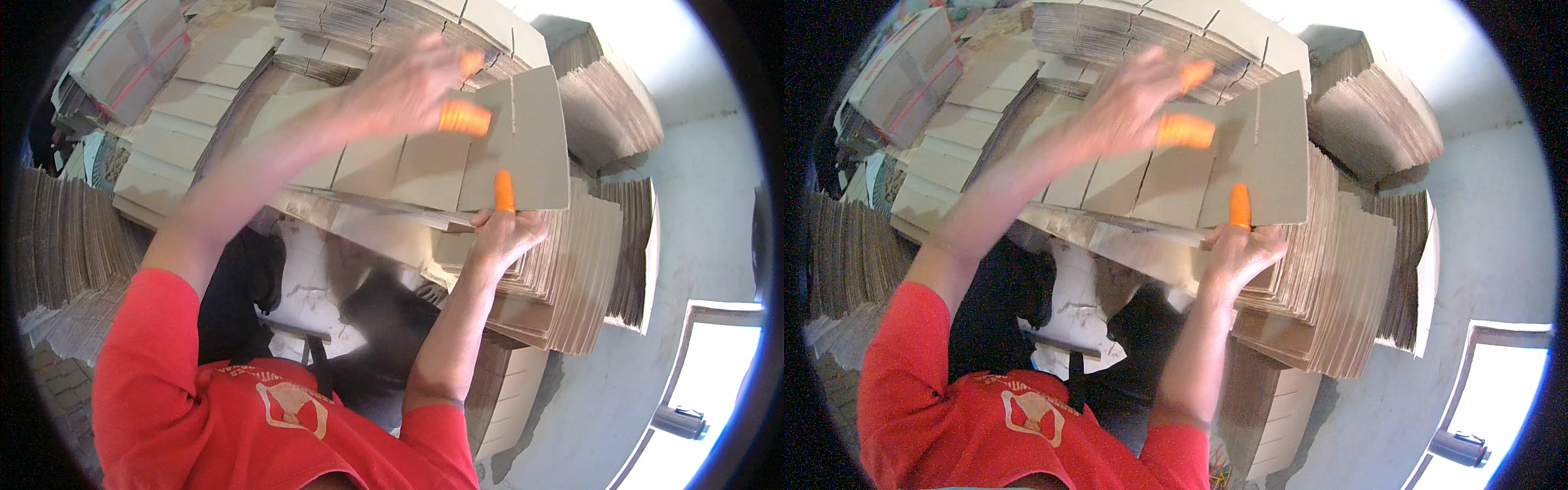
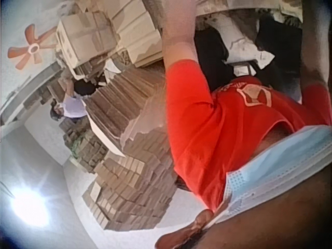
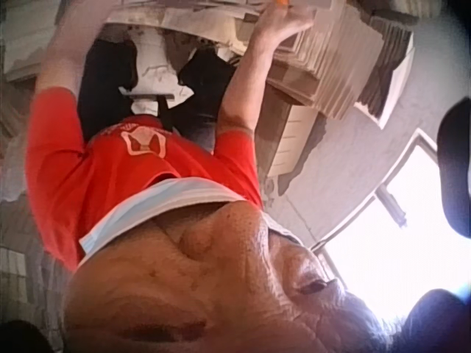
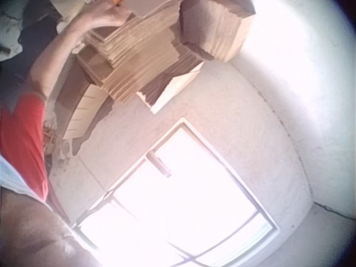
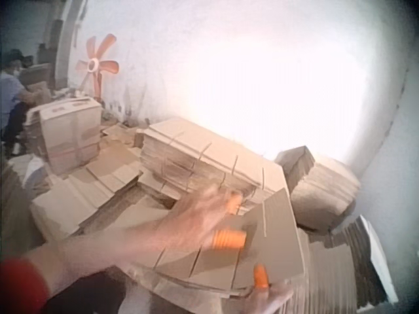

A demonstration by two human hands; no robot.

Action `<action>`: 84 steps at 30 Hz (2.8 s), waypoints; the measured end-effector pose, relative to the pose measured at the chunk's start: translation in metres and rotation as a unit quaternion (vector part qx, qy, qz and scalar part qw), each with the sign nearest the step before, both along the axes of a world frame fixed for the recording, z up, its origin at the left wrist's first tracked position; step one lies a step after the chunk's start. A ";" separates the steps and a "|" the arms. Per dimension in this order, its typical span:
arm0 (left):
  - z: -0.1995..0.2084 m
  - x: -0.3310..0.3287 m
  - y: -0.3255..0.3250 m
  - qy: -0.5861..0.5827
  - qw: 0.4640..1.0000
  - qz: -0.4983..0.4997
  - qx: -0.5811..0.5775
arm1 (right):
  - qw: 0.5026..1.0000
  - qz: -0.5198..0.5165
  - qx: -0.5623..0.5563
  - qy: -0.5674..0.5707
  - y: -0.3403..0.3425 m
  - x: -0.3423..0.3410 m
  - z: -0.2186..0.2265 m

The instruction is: The person sits on the floor and repeatedly folds pre-cut cardboard sheets into box shapes. They pick up a flat sheet, fold along the scored lines to form sides and flaps, and place the assembled box onto a growing stack.

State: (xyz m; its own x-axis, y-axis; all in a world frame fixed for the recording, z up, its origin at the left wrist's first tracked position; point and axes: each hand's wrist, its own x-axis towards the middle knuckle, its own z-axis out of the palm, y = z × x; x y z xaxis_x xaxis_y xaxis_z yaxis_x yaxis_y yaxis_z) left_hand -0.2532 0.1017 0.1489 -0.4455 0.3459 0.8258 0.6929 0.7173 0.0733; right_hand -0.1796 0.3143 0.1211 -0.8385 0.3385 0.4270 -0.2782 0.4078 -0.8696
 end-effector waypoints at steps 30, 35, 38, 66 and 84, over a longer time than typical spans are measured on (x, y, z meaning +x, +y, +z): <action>0.031 -0.120 0.000 0.251 0.935 0.017 -0.251 | 0.993 0.040 -0.109 0.037 -0.013 0.007 0.006; 0.009 -0.086 0.006 0.205 0.905 0.073 -0.365 | 0.997 0.030 0.024 0.068 -0.007 0.001 -0.005; 0.004 -0.059 0.012 0.202 0.909 0.044 -0.361 | 0.990 -0.004 0.121 0.072 -0.004 -0.002 -0.012; 0.027 0.077 -0.110 -0.376 0.914 0.049 -0.143 | 0.899 0.106 0.413 -0.098 -0.057 -0.094 0.027; -0.054 0.100 -0.097 -0.393 0.912 -0.023 -0.113 | 0.885 0.126 0.436 -0.104 0.033 0.074 -0.016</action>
State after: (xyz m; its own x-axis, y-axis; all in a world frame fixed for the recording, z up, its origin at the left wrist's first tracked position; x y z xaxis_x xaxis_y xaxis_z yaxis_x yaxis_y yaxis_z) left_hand -0.1537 0.0045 0.0949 -0.8503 0.5007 0.1620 0.5190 0.7473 0.4150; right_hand -0.1058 0.3469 0.1054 -0.9316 -0.2529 0.2609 -0.3268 0.8971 -0.2973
